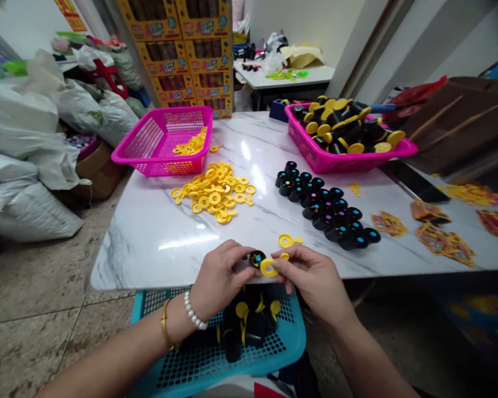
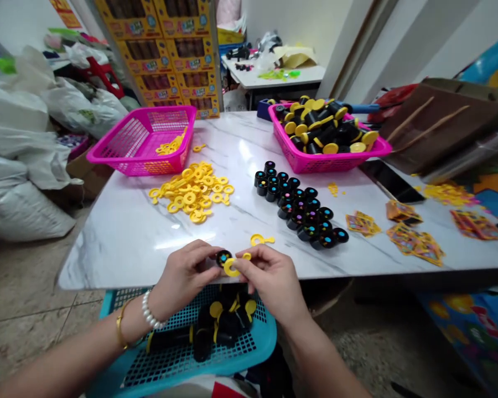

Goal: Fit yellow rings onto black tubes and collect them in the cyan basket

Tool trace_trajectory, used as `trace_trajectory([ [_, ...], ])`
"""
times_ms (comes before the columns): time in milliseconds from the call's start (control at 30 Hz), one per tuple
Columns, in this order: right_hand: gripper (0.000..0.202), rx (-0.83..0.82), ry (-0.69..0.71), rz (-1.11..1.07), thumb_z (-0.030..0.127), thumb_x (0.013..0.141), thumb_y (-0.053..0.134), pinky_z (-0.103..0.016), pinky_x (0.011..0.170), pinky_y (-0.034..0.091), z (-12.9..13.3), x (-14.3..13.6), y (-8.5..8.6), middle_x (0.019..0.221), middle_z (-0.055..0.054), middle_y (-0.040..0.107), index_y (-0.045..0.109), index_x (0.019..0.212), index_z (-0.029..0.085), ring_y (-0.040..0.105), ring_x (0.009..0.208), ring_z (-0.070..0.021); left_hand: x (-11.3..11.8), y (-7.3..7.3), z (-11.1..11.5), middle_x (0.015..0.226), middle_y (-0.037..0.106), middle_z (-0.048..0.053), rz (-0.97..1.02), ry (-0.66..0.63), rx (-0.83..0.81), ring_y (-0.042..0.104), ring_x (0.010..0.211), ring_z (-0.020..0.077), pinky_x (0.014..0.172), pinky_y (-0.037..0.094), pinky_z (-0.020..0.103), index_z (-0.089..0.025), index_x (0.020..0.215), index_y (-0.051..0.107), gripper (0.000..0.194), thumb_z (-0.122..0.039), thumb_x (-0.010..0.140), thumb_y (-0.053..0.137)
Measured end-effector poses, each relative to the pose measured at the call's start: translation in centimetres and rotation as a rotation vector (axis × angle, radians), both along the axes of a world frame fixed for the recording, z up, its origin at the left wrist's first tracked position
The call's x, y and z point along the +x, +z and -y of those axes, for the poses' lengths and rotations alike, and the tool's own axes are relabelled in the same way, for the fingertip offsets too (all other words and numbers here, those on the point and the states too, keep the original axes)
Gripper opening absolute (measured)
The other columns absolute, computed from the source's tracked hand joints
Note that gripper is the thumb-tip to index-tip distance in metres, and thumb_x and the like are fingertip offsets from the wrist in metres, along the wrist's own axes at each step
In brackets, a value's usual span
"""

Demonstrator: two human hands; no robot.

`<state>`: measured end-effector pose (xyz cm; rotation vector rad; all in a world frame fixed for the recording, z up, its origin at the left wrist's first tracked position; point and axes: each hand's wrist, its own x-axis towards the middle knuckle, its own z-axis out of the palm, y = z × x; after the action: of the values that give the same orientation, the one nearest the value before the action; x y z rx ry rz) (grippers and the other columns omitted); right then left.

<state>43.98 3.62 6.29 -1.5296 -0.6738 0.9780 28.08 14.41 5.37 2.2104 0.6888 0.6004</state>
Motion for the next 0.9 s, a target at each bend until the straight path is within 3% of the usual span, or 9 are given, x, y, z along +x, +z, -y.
trace_trajectory([
  [133,0.026,0.019,0.026,0.122,0.039,0.070,0.076,-0.019,0.040,0.035,-2.1,-0.8,0.4,0.058,0.002,0.059,0.065,0.072,0.015,0.045,0.045,-0.0077,0.7,-0.2,0.2,0.084,0.059,0.002,0.013,0.008,-0.004,0.056,0.075,0.0144,0.068,0.046,0.027,-0.019,0.097,0.066,0.024,-0.014,0.073,0.066],
  [367,0.029,-0.029,0.121,0.070,0.042,0.074,0.073,-0.023,0.053,0.048,-2.1,-0.1,0.2,0.065,-0.001,0.065,0.059,0.074,0.017,0.058,0.054,-0.0124,0.3,0.0,0.3,0.088,0.059,0.003,-0.003,-0.028,0.006,0.056,0.078,0.0162,0.071,0.046,0.029,-0.019,0.097,0.065,0.019,-0.024,0.079,0.062],
  [600,0.028,-0.054,0.104,0.071,0.042,0.075,0.072,-0.019,0.050,0.047,-2.0,-0.5,0.2,0.067,0.001,0.063,0.056,0.073,0.018,0.056,0.055,-0.0103,0.9,1.2,0.1,0.071,0.060,0.000,0.017,-0.045,-0.180,0.053,0.063,0.0130,0.060,0.041,0.025,-0.016,0.092,0.064,0.025,-0.039,0.080,0.064],
  [800,0.028,-0.076,0.067,-0.024,0.041,0.073,0.074,-0.021,0.047,0.048,-1.8,0.1,-0.2,0.057,0.001,0.060,0.058,0.074,0.017,0.055,0.048,-0.0107,0.8,0.4,-0.1,0.078,0.060,0.001,-0.044,-0.104,-0.081,0.055,0.073,0.0154,0.065,0.043,0.026,-0.019,0.101,0.064,0.036,-0.045,0.077,0.068],
  [900,0.029,-0.092,0.072,-0.022,0.040,0.071,0.075,-0.020,0.044,0.047,-2.1,0.1,0.1,0.054,0.001,0.059,0.058,0.072,0.017,0.053,0.046,-0.0099,0.7,0.0,0.0,0.084,0.060,0.001,-0.065,-0.138,-0.045,0.056,0.078,0.0156,0.070,0.045,0.027,-0.021,0.106,0.062,0.029,-0.036,0.082,0.064],
])
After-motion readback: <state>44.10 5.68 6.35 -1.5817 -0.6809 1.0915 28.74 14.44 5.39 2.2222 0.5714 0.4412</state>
